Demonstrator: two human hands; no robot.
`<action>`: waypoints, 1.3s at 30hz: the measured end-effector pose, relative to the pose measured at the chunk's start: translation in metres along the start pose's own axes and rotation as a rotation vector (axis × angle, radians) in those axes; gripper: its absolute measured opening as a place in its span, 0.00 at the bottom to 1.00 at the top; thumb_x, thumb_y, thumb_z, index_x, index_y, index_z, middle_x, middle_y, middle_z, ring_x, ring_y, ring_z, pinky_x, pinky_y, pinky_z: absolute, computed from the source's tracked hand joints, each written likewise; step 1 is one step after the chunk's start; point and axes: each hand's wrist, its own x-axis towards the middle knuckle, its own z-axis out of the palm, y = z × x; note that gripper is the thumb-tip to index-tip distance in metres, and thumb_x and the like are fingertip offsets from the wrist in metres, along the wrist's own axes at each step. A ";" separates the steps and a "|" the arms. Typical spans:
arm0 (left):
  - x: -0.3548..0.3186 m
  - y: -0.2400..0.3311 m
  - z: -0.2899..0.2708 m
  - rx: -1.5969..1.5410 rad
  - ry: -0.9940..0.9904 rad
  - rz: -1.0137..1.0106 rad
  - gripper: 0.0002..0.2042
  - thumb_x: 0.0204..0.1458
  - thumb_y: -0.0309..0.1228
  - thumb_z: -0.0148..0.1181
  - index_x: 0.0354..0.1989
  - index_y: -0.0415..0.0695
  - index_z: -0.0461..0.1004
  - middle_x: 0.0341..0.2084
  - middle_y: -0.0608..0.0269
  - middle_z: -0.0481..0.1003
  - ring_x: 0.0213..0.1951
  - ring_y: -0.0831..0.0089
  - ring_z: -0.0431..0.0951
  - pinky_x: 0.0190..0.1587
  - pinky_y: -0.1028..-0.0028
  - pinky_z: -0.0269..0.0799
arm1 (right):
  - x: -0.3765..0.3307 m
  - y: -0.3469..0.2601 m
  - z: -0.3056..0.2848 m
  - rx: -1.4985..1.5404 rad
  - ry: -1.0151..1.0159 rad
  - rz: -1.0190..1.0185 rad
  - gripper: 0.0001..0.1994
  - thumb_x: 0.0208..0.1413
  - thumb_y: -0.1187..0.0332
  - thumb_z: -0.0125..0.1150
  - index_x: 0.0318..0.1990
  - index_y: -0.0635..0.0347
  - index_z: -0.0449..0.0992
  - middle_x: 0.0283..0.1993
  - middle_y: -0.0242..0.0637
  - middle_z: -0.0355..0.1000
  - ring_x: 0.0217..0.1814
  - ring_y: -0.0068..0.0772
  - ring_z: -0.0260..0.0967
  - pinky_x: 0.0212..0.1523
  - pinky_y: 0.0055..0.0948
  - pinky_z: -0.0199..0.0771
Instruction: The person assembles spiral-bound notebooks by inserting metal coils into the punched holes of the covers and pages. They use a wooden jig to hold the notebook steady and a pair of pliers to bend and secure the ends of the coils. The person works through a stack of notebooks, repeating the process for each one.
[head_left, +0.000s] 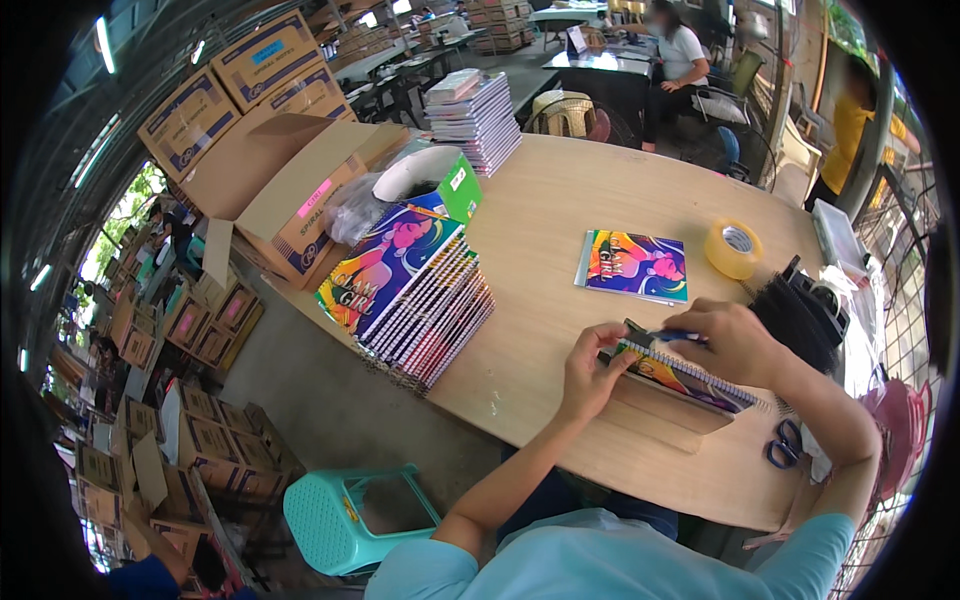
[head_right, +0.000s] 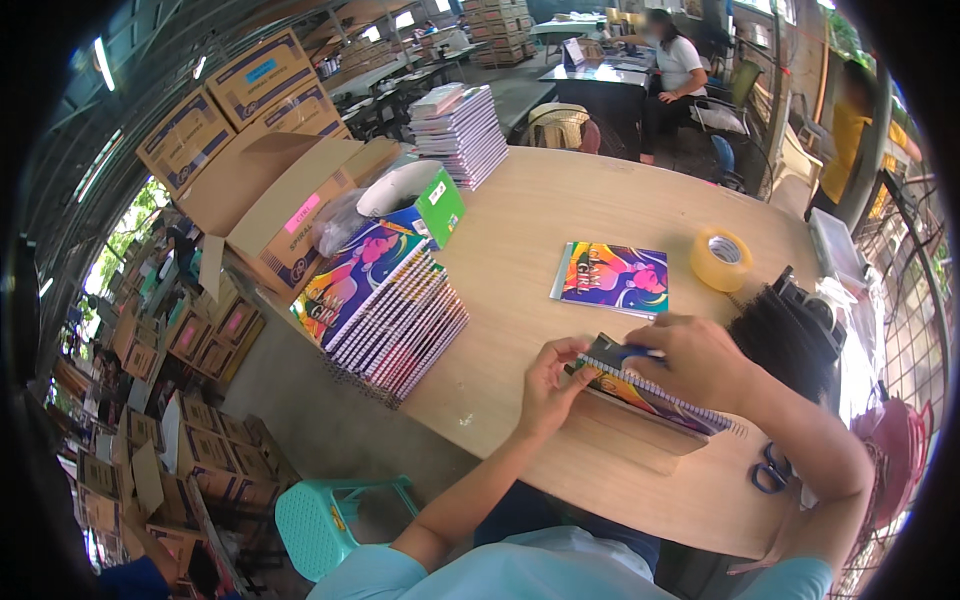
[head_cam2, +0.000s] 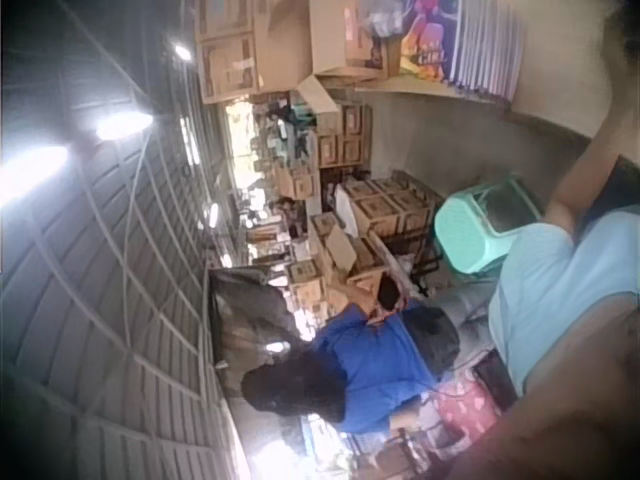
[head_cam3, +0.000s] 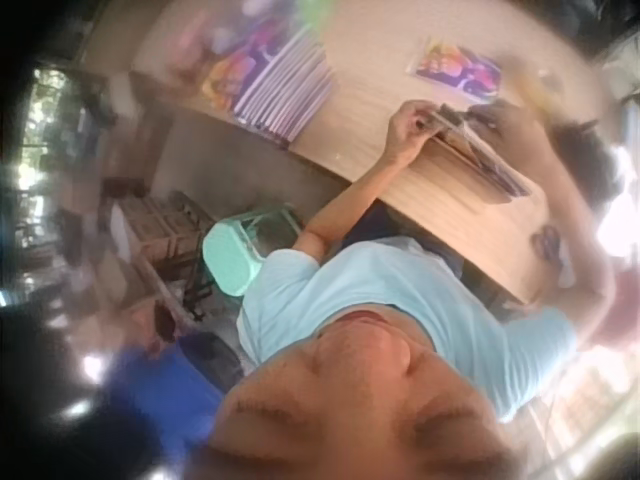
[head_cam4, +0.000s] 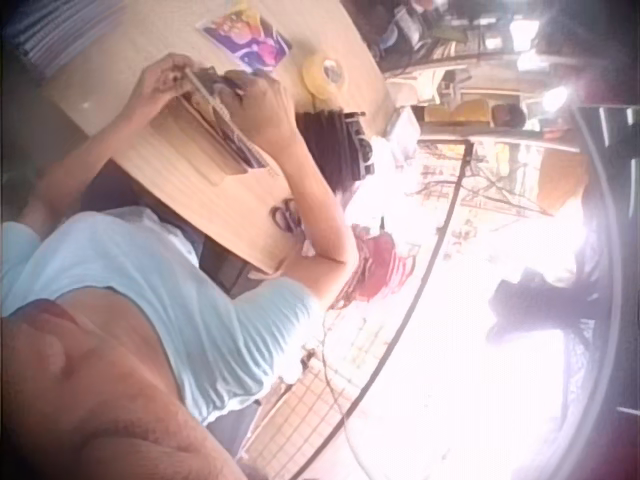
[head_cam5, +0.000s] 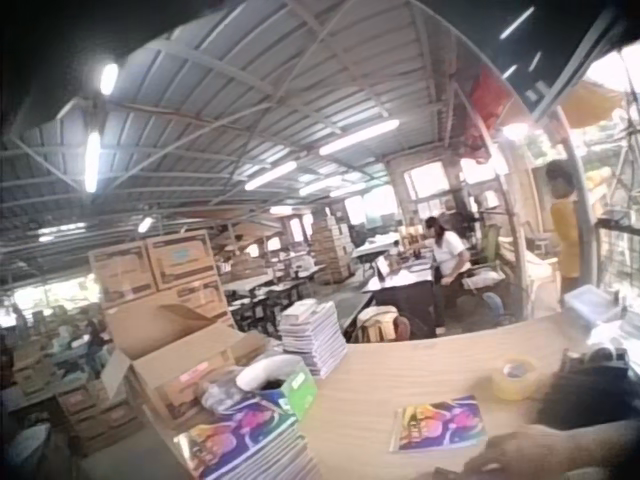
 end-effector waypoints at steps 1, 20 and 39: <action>-0.008 -0.004 0.000 0.033 0.036 -0.042 0.16 0.55 0.29 0.63 0.50 0.37 0.70 0.37 0.66 0.75 0.42 0.81 0.72 0.49 0.79 0.67 | -0.002 0.004 -0.004 0.022 0.103 0.034 0.14 0.55 0.66 0.60 0.45 0.67 0.77 0.40 0.49 0.75 0.39 0.51 0.74 0.41 0.40 0.74; 0.241 0.146 -0.205 1.611 -0.736 0.155 0.13 0.62 0.40 0.41 0.39 0.45 0.68 0.31 0.50 0.75 0.39 0.49 0.74 0.45 0.53 0.62 | -0.111 0.151 0.097 -0.097 0.434 0.337 0.15 0.48 0.73 0.64 0.45 0.65 0.77 0.39 0.45 0.70 0.44 0.48 0.64 0.49 0.39 0.66; 0.192 -0.126 -0.034 1.257 -0.264 -0.439 0.33 0.34 0.51 0.75 0.43 0.36 0.76 0.45 0.44 0.77 0.49 0.52 0.77 0.50 0.61 0.75 | -0.062 0.119 0.120 0.023 0.737 0.228 0.15 0.47 0.73 0.69 0.45 0.61 0.78 0.50 0.47 0.67 0.51 0.47 0.66 0.50 0.39 0.70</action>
